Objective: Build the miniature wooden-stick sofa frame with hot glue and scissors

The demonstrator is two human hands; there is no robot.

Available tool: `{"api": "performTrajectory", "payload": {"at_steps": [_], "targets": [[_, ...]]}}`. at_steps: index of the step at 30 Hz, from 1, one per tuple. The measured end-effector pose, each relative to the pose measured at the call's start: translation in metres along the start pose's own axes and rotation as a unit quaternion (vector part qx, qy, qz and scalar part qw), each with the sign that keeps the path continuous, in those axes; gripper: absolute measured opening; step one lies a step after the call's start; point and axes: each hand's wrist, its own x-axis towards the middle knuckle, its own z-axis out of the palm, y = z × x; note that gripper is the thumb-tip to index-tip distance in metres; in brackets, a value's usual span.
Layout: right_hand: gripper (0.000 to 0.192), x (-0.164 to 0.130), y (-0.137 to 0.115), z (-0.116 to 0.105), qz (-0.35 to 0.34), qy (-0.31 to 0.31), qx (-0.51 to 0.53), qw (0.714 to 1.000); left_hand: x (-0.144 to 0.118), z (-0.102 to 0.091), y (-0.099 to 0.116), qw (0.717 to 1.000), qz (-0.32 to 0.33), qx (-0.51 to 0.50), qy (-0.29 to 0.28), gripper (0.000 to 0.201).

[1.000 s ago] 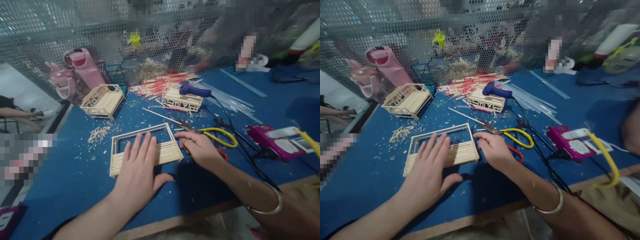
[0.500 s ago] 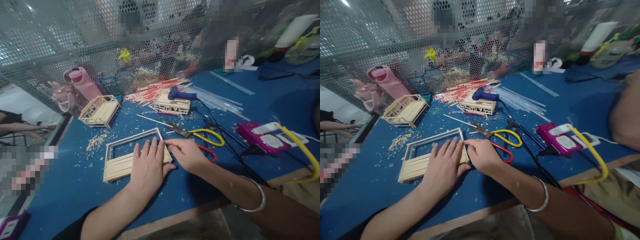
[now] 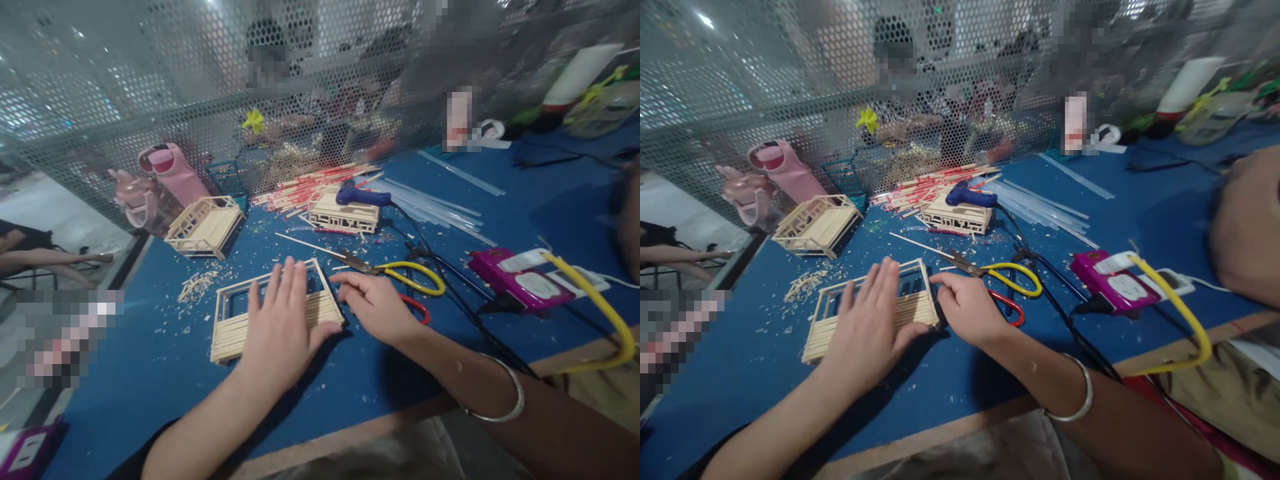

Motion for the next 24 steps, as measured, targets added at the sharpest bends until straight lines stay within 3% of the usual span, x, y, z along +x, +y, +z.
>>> {"api": "performTrajectory", "payload": {"at_steps": [2, 5, 8, 12, 17, 24], "targets": [[0.032, 0.0, 0.0, -0.002, 0.016, 0.019, 0.022, 0.999, 0.002, -0.008, -0.015, 0.999, -0.043, -0.004, -0.001, 0.063], [0.024, 0.0, -0.002, -0.002, 0.025, 0.006, 0.031, 0.999, 0.013, -0.014, -0.031, 0.988, -0.078, -0.069, -0.113, 0.042], [0.011, -0.001, -0.006, 0.001, 0.019, -0.047, 0.023, 0.998, 0.027, -0.012, -0.033, 0.966, -0.055, -0.149, -0.205, 0.043], [0.006, -0.004, -0.011, 0.0, 0.043, -0.105, -0.005, 0.993, 0.039, -0.007, -0.028, 0.943, -0.024, -0.25, -0.219, 0.038], [0.03, -0.005, -0.014, -0.013, 0.006, -0.191, -0.041, 0.981, 0.04, -0.004, -0.029, 0.922, -0.041, -0.317, -0.218, 0.031], [0.022, -0.004, -0.014, -0.013, -0.02, -0.193, -0.086, 0.977, 0.038, -0.001, -0.029, 0.915, -0.026, -0.334, -0.226, 0.033]]}}
